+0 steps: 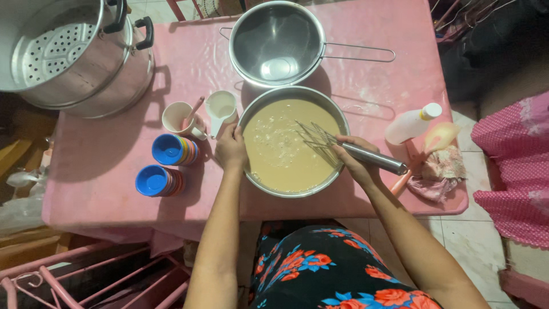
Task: The person whisks a beige batter in a metal bowl using a wire whisk. The person holds the bowl steady with the left hand while whisking with the right hand. The batter is mixed continuously throughout the clip.
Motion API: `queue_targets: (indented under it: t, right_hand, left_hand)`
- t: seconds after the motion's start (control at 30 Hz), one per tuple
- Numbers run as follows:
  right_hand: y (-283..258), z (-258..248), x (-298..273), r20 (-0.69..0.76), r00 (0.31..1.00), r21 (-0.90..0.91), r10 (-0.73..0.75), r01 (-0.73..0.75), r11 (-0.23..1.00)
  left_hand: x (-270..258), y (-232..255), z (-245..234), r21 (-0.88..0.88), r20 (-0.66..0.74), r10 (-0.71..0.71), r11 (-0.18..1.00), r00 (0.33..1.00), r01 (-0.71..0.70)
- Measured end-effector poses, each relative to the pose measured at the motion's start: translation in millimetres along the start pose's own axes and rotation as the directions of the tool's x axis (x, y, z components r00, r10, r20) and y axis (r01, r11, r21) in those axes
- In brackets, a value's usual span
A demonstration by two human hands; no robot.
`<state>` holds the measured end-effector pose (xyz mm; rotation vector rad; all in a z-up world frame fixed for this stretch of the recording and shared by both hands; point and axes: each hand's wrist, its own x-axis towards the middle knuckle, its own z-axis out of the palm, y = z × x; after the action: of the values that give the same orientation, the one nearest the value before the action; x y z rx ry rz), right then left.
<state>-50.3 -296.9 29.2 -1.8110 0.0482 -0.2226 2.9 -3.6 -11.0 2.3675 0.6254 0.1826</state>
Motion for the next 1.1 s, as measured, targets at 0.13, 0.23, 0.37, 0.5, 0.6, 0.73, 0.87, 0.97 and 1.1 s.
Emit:
queue_targets:
  t: [0.13,0.23,0.37,0.5,0.6,0.73,0.87,0.97,1.1]
  right_hand:
    - [-2,0,0,0.001,1.0,-0.018,0.001,-0.001,1.0]
    - [0,0,-1,0.001,1.0,-0.038,-0.014,0.014,0.999]
    - [4,-2,-4,0.008,1.0,-0.08,-0.03,0.03,0.996]
    - [2,0,-4,-0.001,1.0,-0.075,-0.021,0.021,0.997]
    - [2,2,-3,-0.013,0.998,-0.112,-0.056,0.054,0.992]
    - [3,4,-1,-0.033,0.999,-0.122,-0.037,0.032,0.992]
    - [11,3,1,-0.046,0.998,-0.179,-0.04,0.031,0.983]
    - [13,7,1,-0.086,0.995,-0.177,-0.05,0.034,0.984]
    - [20,15,-2,-0.137,0.99,-0.163,-0.026,0.004,0.987]
  left_hand:
    - [1,1,-2,-0.022,0.005,-0.004,1.0,1.0,0.004]
    - [2,-3,1,-0.032,0.004,-0.009,0.999,1.0,0.009]
    - [0,-2,0,-0.036,-0.006,-0.013,0.999,1.0,0.013]
    - [1,-3,0,-0.04,0.007,-0.019,0.999,1.0,0.019]
    - [4,-7,2,-0.082,0.027,-0.029,0.996,0.999,0.031]
    - [8,-11,6,-0.138,0.042,-0.027,0.99,0.999,0.033]
    - [7,-9,4,-0.243,0.062,-0.028,0.969,0.998,0.042]
    - [9,-13,3,-0.28,0.068,0.041,0.96,0.997,-0.021]
    - [10,-15,5,-0.34,0.083,0.065,0.94,0.994,-0.033]
